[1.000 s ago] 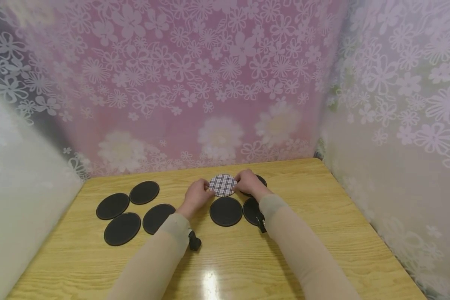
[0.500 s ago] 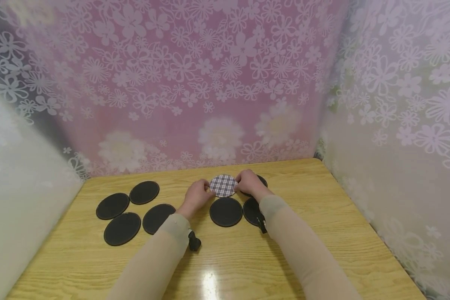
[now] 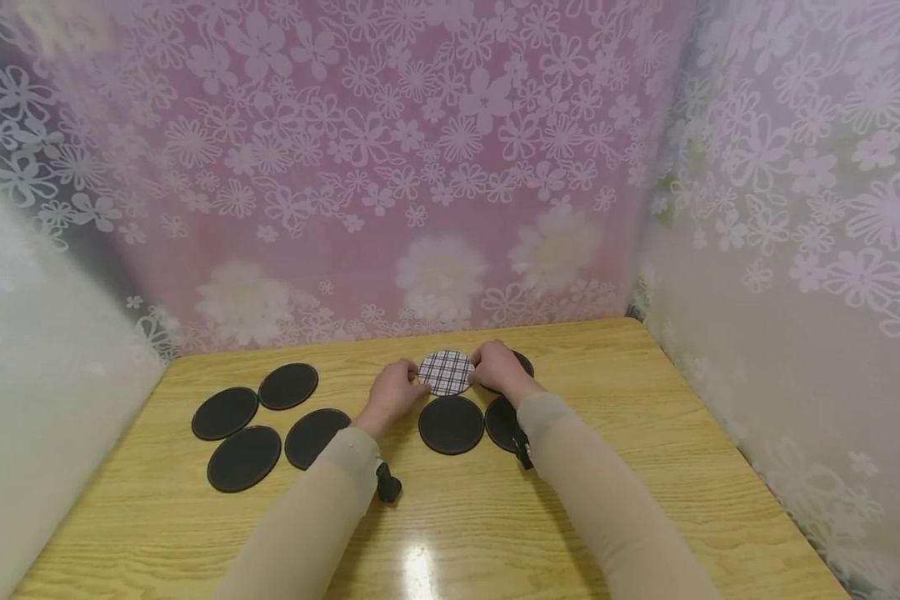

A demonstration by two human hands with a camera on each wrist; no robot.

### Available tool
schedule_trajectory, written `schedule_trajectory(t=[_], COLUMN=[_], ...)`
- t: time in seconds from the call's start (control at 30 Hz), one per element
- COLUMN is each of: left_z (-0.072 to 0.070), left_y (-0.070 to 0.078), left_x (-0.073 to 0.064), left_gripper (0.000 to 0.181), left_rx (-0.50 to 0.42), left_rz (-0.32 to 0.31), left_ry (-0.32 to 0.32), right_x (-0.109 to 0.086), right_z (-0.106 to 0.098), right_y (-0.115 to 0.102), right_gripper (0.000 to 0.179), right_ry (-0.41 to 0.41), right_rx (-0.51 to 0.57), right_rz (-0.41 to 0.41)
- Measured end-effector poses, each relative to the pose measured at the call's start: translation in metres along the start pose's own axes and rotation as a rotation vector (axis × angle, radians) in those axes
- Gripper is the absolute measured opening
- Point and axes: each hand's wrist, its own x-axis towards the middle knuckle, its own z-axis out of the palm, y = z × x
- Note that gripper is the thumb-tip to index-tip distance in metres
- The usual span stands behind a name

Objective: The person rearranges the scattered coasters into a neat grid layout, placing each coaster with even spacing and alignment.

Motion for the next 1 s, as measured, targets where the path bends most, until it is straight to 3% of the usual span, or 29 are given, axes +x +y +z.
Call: schedule_trajectory(t=[0.27,0.43,0.67,0.73,0.8,1.0], left_z=[0.001,0.001,-0.003,-0.005,-0.007,-0.019], left_y=[0.0,-0.001,0.0,0.0,0.0,-0.002], left_x=[0.0,0.0,-0.004,-0.006,-0.008,-0.016], left_gripper=[0.037,0.039,0.05,0.053,0.053,0.053], left_rx=[-0.009,-0.009,-0.037,-0.038,-0.038,0.0], left_rz=[-0.003,0.003,0.01,0.016,0.022,0.035], left_ry=[-0.005,-0.006,-0.018,-0.018,-0.005,0.073], right_x=[0.0,-0.003,-0.005,-0.008,-0.012,-0.024], right_z=[0.002,0.001,0.004,0.007,0.009,0.018], right_y=[0.002,-0.001,-0.003,-0.006,-0.01,-0.028], right_gripper=[0.052,0.011,0.027,0.044,0.054,0.058], right_ry=[0.011,0.033,0.036,0.065,0.093,0.153], right_rx=[-0.014,-0.038,-0.069,-0.09,-0.109,-0.173], right_rz=[0.002,0.015,0.009,0.003,-0.002,-0.026])
